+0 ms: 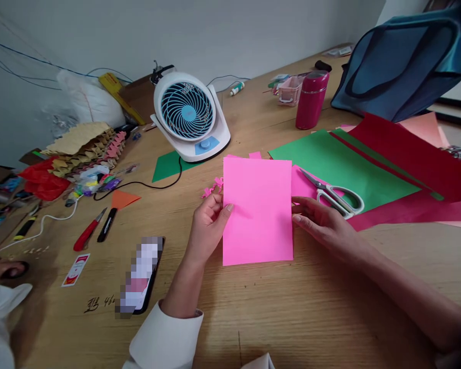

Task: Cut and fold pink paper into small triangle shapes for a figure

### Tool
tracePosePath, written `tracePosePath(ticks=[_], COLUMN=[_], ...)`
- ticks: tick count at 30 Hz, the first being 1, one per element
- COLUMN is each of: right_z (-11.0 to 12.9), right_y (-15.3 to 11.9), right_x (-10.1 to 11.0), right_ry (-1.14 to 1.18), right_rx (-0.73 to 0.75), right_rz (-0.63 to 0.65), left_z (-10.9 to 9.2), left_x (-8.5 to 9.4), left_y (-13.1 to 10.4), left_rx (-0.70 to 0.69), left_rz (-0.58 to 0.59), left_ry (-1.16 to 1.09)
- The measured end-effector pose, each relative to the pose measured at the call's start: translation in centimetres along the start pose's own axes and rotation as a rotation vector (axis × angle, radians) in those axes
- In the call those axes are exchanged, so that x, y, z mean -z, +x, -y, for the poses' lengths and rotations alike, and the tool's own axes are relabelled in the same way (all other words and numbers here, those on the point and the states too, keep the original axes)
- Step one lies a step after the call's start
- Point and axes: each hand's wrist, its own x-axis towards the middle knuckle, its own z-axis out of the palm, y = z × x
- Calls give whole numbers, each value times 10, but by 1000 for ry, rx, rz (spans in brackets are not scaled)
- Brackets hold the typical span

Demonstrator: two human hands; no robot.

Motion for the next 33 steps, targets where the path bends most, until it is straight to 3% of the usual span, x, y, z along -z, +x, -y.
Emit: tracePosePath(ticks=[6, 11, 14, 17, 24, 27, 30, 33], right_z=[0, 13, 23, 27, 20, 23, 28, 30], right_y=[-2, -9, -12, -13, -13, -13, -15, -20], right_x=[-7, -3, 1, 3, 2, 1, -1, 0], right_ry=[95, -218, -293, -300, -255, -236, -238, -243], right_rx=[59, 478, 645, 653, 576, 549, 525, 466], right_rz=[-52, -373, -375, -385, -341, -310, -322, -359], left_z=[12, 6, 0, -1, 2, -2, -7, -12], left_x=[-10, -13, -12, -10, -8, -12, -17, -19], left_y=[-8, -13, -13, -12, -11, -14, -19, -26], left_rx=[-83, -361, -550, -647, -682, -678, -602, -502], left_rz=[119, 105, 91, 53, 6, -66, -118, -92], left_ry=[-12, 121, 210, 327, 439, 502, 408, 186])
